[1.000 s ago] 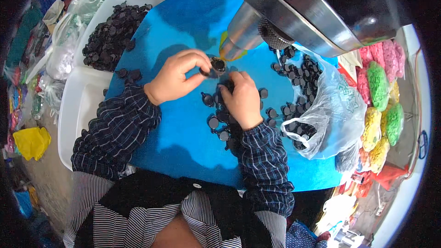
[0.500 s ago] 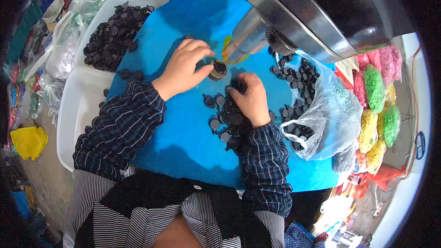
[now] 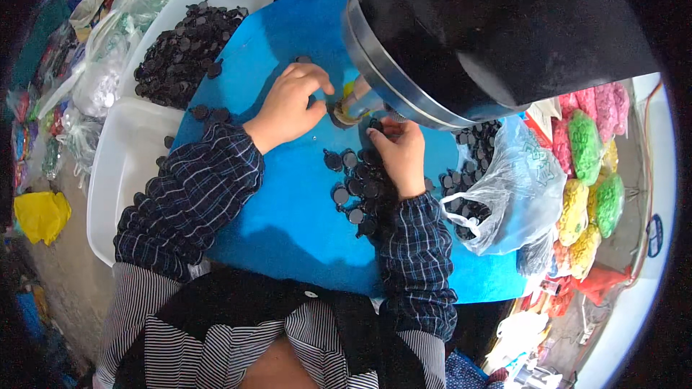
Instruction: Assemble small black ring-shaped components onto a brass part using a manual press tool.
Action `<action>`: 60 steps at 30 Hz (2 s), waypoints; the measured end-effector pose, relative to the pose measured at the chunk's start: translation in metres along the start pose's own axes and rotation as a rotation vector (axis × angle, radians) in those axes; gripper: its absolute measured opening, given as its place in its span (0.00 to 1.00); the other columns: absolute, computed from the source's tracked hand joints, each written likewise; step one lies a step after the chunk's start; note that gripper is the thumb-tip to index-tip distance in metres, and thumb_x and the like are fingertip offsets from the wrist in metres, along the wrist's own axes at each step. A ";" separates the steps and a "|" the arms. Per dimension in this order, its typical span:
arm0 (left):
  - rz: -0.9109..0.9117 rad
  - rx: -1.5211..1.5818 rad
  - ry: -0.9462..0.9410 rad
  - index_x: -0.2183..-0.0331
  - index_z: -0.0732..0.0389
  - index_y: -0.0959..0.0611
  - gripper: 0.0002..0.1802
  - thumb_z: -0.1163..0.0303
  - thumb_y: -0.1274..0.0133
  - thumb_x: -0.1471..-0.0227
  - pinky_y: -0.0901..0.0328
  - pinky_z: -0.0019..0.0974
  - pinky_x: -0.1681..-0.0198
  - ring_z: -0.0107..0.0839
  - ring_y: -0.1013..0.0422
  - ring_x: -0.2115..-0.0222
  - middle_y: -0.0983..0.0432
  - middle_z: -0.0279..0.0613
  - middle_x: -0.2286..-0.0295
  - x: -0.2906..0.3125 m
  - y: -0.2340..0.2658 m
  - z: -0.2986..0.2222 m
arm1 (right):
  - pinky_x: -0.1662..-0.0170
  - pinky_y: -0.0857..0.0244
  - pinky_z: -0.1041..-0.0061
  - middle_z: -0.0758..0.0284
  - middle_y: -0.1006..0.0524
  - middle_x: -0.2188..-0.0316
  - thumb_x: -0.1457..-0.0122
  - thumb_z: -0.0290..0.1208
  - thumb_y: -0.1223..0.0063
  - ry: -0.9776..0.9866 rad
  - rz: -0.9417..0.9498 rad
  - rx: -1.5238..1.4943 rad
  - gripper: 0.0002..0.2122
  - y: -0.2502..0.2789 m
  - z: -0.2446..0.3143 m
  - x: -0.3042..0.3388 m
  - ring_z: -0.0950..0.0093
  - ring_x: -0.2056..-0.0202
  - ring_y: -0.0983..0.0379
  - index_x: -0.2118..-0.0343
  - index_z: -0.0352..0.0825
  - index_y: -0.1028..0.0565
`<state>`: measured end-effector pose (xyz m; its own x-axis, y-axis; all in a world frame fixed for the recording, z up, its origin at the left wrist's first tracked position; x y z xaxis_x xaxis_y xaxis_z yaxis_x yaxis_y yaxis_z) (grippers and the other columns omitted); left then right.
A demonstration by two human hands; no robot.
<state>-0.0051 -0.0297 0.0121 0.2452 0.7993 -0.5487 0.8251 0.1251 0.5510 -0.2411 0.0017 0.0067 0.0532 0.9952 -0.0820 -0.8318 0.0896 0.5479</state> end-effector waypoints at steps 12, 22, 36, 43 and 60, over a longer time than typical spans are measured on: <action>-0.095 -0.061 -0.007 0.67 0.60 0.17 0.13 0.65 0.38 0.55 0.38 0.46 0.53 0.43 0.31 0.58 0.24 0.40 0.64 -0.008 0.001 -0.008 | 0.58 0.33 0.78 0.67 0.24 0.61 0.50 0.18 0.38 0.150 0.042 -0.293 0.16 -0.026 0.041 -0.005 0.78 0.59 0.28 0.58 0.32 0.29; -0.149 -0.072 0.041 0.66 0.60 0.18 0.12 0.66 0.39 0.55 0.36 0.45 0.55 0.44 0.30 0.59 0.24 0.41 0.65 -0.003 0.008 0.004 | 0.59 0.34 0.68 0.63 0.22 0.69 0.55 0.28 0.32 0.313 0.046 0.152 0.14 -0.008 0.052 0.013 0.67 0.62 0.27 0.65 0.31 0.24; -0.057 0.012 -0.027 0.65 0.61 0.18 0.15 0.68 0.39 0.58 0.37 0.45 0.50 0.47 0.31 0.55 0.24 0.46 0.62 0.000 0.002 -0.002 | 0.59 0.32 0.80 0.71 0.22 0.67 0.51 0.13 0.40 -0.147 0.150 -0.601 0.11 0.010 0.030 0.010 0.80 0.66 0.26 0.66 0.34 0.26; -0.075 -0.069 0.070 0.66 0.60 0.17 0.14 0.64 0.39 0.56 0.37 0.46 0.53 0.44 0.31 0.56 0.24 0.40 0.62 -0.009 -0.003 0.000 | 0.54 0.34 0.80 0.72 0.25 0.64 0.50 0.12 0.41 0.036 0.056 -0.515 0.13 -0.032 0.034 -0.003 0.82 0.61 0.29 0.64 0.34 0.28; -0.052 -0.002 -0.137 0.64 0.60 0.18 0.16 0.66 0.38 0.58 0.40 0.46 0.48 0.46 0.34 0.53 0.25 0.42 0.61 -0.001 -0.003 -0.015 | 0.58 0.32 0.73 0.64 0.23 0.64 0.55 0.20 0.33 0.087 0.026 -0.096 0.19 -0.003 0.020 0.006 0.73 0.62 0.26 0.60 0.30 0.30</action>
<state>-0.0159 -0.0223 0.0204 0.2697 0.7039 -0.6571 0.8377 0.1651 0.5206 -0.2275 0.0079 0.0209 -0.0137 0.9897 -0.1426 -0.8815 0.0553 0.4689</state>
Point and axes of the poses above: each hand's wrist, its own x-axis away from the middle knuckle, its own y-axis out of the back of the hand, z = x × y, the point moved 3 cm from there along -x, towards the middle knuckle
